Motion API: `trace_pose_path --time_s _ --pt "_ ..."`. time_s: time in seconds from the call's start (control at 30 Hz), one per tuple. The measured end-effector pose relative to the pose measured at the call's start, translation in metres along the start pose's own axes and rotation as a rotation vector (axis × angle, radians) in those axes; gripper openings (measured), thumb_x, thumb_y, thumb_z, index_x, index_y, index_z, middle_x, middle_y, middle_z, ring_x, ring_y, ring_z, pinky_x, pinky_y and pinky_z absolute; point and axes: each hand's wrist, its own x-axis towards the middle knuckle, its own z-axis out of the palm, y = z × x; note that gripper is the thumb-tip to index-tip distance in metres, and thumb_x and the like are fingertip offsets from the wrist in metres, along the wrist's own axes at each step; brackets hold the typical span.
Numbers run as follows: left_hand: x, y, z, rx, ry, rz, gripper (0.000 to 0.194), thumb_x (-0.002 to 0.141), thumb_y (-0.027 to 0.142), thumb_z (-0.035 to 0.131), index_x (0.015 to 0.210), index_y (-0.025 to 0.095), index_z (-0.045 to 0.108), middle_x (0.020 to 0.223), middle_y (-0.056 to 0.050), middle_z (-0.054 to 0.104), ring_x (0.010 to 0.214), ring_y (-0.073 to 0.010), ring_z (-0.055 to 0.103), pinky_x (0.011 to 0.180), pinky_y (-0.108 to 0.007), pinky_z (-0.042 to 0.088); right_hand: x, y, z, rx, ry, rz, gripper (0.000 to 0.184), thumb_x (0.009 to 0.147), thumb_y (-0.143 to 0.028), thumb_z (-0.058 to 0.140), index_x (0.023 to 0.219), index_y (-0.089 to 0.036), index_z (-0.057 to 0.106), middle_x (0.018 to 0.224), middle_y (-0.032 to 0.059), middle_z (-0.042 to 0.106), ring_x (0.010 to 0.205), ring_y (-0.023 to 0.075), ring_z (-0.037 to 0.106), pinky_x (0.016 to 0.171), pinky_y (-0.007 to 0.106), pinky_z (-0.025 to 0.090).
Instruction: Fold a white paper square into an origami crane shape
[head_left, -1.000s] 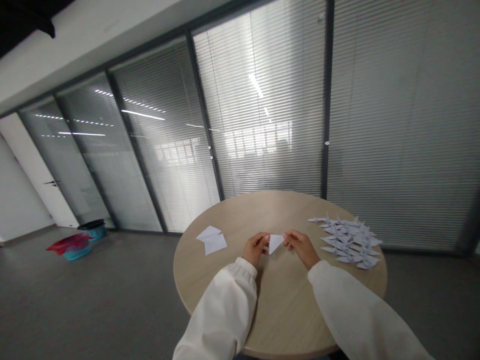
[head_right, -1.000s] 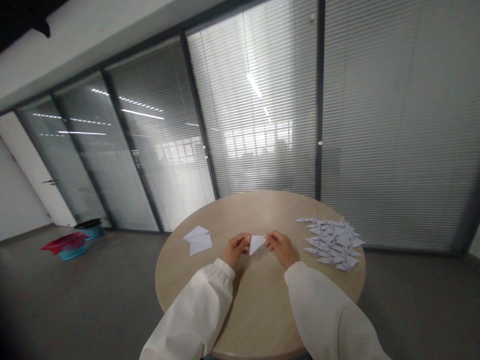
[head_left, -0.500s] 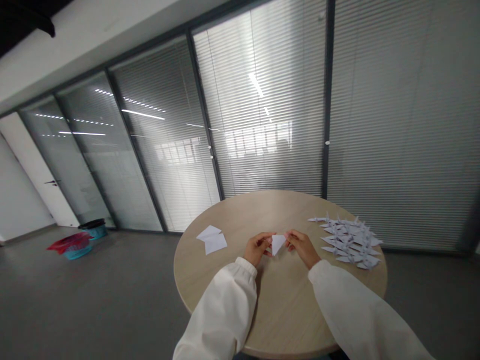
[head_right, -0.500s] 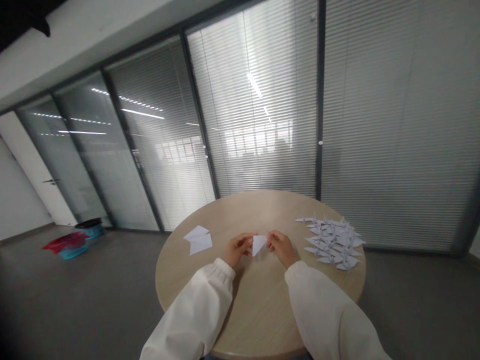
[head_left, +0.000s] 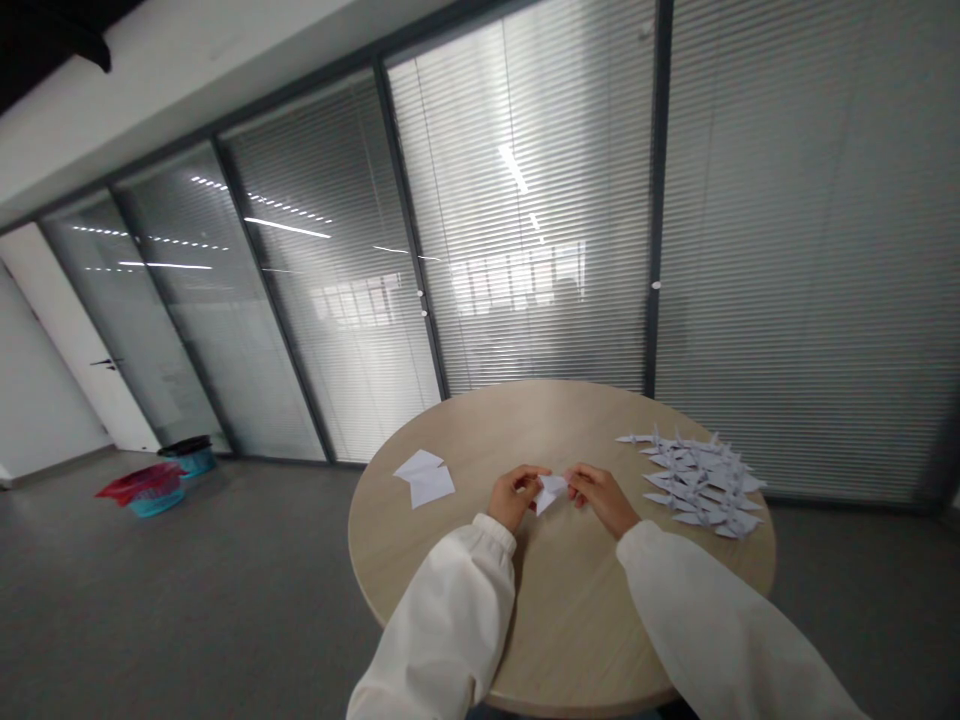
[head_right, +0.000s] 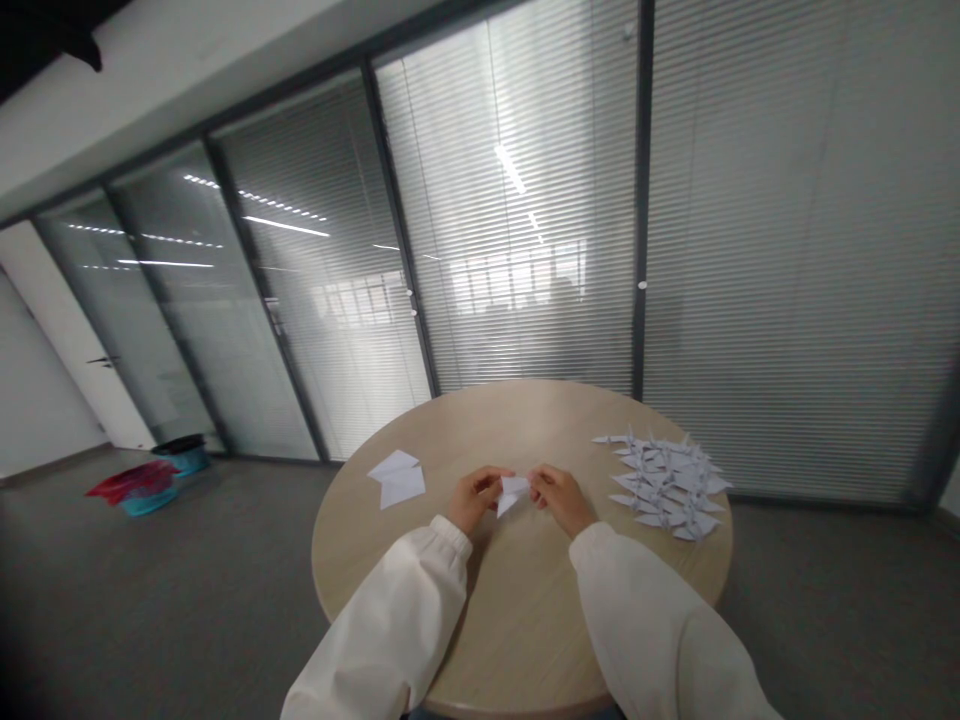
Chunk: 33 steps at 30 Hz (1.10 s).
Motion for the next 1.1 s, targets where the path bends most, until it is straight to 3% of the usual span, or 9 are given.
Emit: trace_pose_path --time_s 0.17,0.33,0.53,0.83,1.1 --pt "0.004 -0.005 -0.002 0.104 0.077 0.02 0.035 0.065 0.046 0.059 0.069 0.011 0.063 0.055 0.0 0.052 0.051 -0.009 0.045 0.046 -0.019 0.034 -0.001 -0.001 0.0 -0.025 -0.04 -0.004 0.035 0.076 -0.046 0.044 0.067 -0.015 0.058 0.059 0.0011 0.057 0.053 0.0117 0.052 0.049 0.021 0.042" --pt "0.003 -0.004 -0.004 0.171 0.131 0.084 0.035 0.066 0.047 0.057 0.066 0.012 0.062 0.055 0.001 0.051 0.051 -0.009 0.043 0.048 -0.02 0.032 -0.003 0.0 0.002 -0.003 -0.096 -0.036 0.034 0.075 -0.047 0.048 0.077 -0.015 0.06 0.07 0.0031 0.059 0.066 0.0141 0.055 0.055 0.021 0.044" --pt "0.005 -0.005 -0.005 0.048 0.126 0.053 0.038 0.062 0.049 0.061 0.069 0.011 0.061 0.056 0.0 0.053 0.052 -0.0089 0.044 0.047 -0.02 0.032 -0.003 0.002 0.001 0.014 -0.138 -0.057 0.034 0.071 -0.048 0.054 0.073 -0.015 0.061 0.069 0.0032 0.06 0.064 0.0139 0.055 0.056 0.023 0.045" --pt "0.007 -0.005 -0.005 -0.102 0.138 -0.006 0.048 0.057 0.049 0.065 0.085 0.011 0.056 0.046 0.007 0.041 0.04 -0.0041 0.032 0.04 -0.018 0.023 -0.004 -0.005 -0.002 -0.014 -0.171 -0.086 0.034 0.073 -0.047 0.052 0.072 -0.015 0.063 0.068 0.0024 0.062 0.059 0.0132 0.054 0.058 0.023 0.042" --pt "0.005 -0.014 -0.004 -0.019 0.072 -0.008 0.045 0.06 0.045 0.065 0.092 0.014 0.056 0.065 0.0 0.055 0.056 -0.0095 0.049 0.049 -0.02 0.038 -0.006 -0.008 -0.001 -0.126 -0.149 -0.115 0.032 0.072 -0.044 0.054 0.067 -0.014 0.064 0.057 -0.0012 0.057 0.056 0.0124 0.05 0.055 0.022 0.036"
